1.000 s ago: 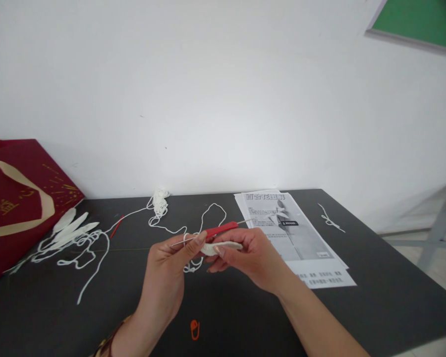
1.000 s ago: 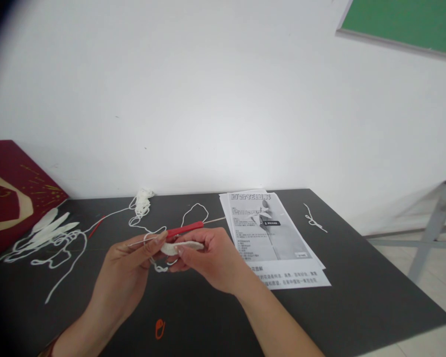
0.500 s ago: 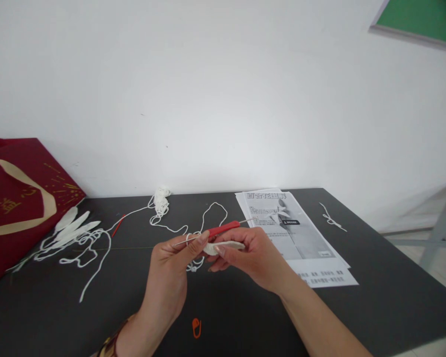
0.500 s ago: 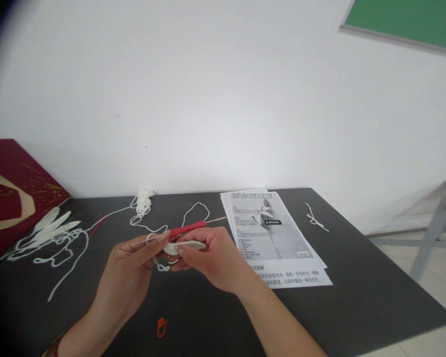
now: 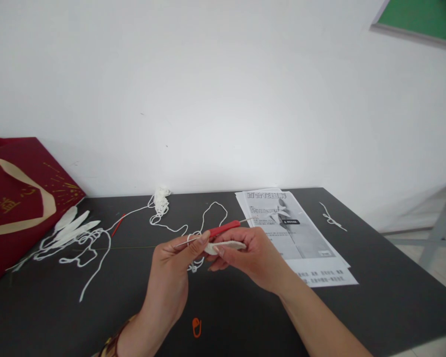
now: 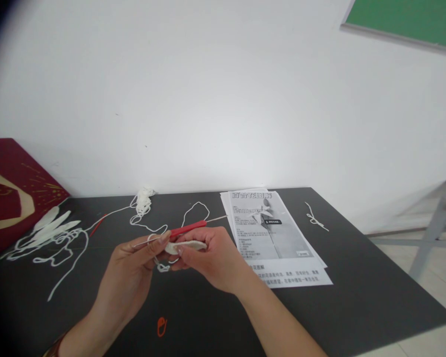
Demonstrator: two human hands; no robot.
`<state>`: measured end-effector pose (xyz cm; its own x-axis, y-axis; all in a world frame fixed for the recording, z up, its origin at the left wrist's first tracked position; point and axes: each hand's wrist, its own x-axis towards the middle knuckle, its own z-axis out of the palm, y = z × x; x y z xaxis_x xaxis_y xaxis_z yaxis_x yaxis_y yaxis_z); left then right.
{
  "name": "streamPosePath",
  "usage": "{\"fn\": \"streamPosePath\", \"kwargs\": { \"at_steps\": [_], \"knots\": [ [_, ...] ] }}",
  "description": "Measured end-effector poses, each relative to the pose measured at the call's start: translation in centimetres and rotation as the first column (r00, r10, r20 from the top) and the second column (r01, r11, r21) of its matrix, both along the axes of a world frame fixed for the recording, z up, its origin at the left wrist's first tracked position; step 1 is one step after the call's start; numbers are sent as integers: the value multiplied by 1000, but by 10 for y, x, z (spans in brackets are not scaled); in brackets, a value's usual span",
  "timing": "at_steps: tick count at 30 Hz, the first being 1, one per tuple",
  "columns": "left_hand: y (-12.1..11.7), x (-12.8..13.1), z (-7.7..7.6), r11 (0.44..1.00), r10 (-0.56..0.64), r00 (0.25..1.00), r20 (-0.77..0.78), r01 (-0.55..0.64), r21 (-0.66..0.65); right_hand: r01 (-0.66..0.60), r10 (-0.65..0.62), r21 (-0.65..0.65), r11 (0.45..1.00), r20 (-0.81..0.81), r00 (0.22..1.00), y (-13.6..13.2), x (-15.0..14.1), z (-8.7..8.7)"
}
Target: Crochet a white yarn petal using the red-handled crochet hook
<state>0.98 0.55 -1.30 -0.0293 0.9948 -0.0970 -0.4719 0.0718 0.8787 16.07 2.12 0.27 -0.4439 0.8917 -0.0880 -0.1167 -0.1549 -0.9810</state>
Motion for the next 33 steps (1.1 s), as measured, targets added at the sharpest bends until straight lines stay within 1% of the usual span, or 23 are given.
{"fn": "streamPosePath", "kwargs": {
  "at_steps": [10,16,22,26,30,33],
  "knots": [
    [-2,3,-1,999,31,999,28,-30,-40,17,-17,-9,1000,-33,999,1,0,-2],
    [0,3,0,993,10,998,62,-3,-121,58,-58,-2,998,-16,998,1,-2,-4],
    [1,2,-5,988,-2,996,93,16,-152,86,-86,11,996,-9,996,0,-2,-6],
    [1,2,-6,987,-9,995,102,26,-161,112,-113,30,993,31,993,2,-2,-9],
    [2,3,-5,984,-24,995,94,39,-171,151,-158,68,986,113,981,2,-4,-13],
    [1,3,-5,982,-30,996,86,46,-185,168,-180,93,981,142,973,2,-5,-17]
  ]
}}
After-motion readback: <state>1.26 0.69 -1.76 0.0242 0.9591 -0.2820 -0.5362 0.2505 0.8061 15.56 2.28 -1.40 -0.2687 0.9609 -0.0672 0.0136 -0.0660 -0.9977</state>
